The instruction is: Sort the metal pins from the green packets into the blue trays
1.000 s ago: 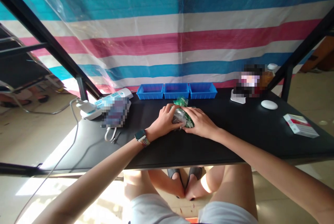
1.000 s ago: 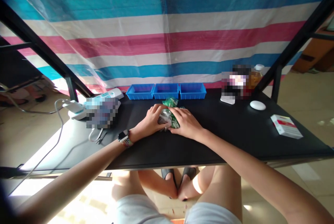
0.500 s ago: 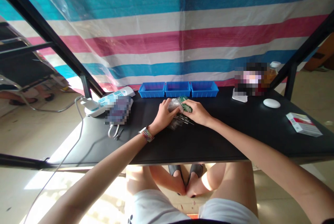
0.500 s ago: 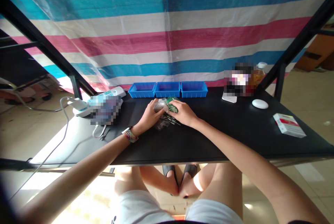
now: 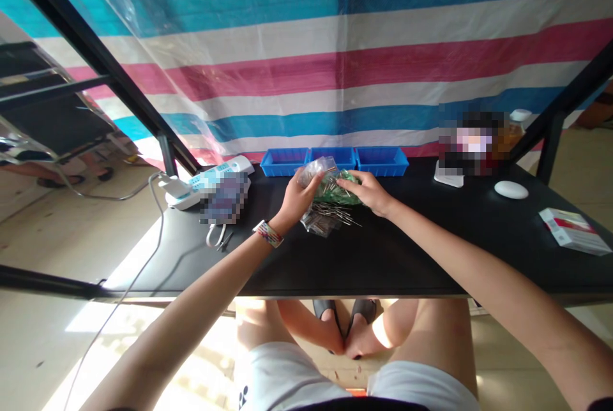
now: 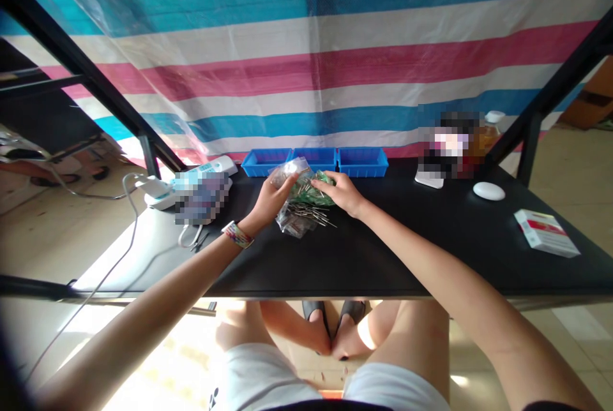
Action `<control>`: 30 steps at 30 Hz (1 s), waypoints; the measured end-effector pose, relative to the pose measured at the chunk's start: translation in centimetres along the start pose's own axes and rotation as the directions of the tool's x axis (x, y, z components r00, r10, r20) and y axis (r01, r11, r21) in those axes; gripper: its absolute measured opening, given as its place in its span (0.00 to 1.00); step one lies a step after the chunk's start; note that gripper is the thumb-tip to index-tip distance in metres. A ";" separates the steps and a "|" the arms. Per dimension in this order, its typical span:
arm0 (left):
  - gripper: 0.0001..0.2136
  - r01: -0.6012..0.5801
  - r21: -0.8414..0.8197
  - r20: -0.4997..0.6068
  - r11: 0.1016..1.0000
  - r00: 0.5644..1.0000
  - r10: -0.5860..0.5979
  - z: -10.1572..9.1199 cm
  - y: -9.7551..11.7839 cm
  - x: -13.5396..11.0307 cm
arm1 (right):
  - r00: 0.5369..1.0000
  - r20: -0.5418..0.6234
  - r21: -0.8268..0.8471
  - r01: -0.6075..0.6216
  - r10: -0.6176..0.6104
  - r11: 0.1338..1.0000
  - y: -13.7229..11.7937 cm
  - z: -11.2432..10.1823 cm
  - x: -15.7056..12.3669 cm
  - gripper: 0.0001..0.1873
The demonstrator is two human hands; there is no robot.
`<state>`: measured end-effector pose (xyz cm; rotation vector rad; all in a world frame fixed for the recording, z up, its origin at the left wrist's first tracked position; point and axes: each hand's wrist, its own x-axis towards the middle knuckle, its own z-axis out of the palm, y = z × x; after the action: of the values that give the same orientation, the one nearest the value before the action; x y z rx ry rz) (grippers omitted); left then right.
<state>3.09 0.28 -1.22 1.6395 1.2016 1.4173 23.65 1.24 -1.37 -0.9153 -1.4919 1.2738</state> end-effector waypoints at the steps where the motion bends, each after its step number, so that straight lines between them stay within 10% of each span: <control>1: 0.21 0.004 -0.003 0.004 1.000 1.000 -0.004 -0.2 -0.1 0.1 | 1.000 0.000 0.030 -0.027 0.027 0.999 -0.2 -0.2 0.0 0.27; 10: 0.16 -0.013 0.335 0.081 0.942 0.997 -0.015 -3.8 -0.9 0.0 | 0.960 -0.098 0.000 -0.264 0.263 0.965 -0.9 -3.9 -1.2 0.26; 14: 0.19 -0.080 0.563 0.147 0.823 0.989 -0.004 -4.6 -0.8 -0.7 | 0.972 -0.167 -0.336 -0.212 0.163 0.918 -0.9 -4.7 -1.5 0.22; 20: 0.34 -0.138 0.674 0.181 0.726 0.983 0.019 -4.2 -0.8 -1.7 | 0.989 -0.146 -0.835 -0.138 0.026 0.533 -1.6 -4.0 -1.5 0.17; 24: 0.34 -0.151 0.687 0.270 0.711 0.961 -0.057 -3.9 -0.8 -2.6 | 0.991 -0.130 -0.916 -0.114 -0.014 0.384 -1.2 -2.9 -1.9 0.16; 30: 0.41 -0.285 0.630 0.478 0.722 0.876 -0.071 -5.7 0.2 -3.6 | 0.983 0.007 -0.917 0.080 -0.186 0.390 0.0 -2.4 -2.7 0.35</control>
<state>-2.39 -3.63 -1.23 2.4219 1.4254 0.5305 26.68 -0.59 -1.82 -1.4745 -2.1637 0.1201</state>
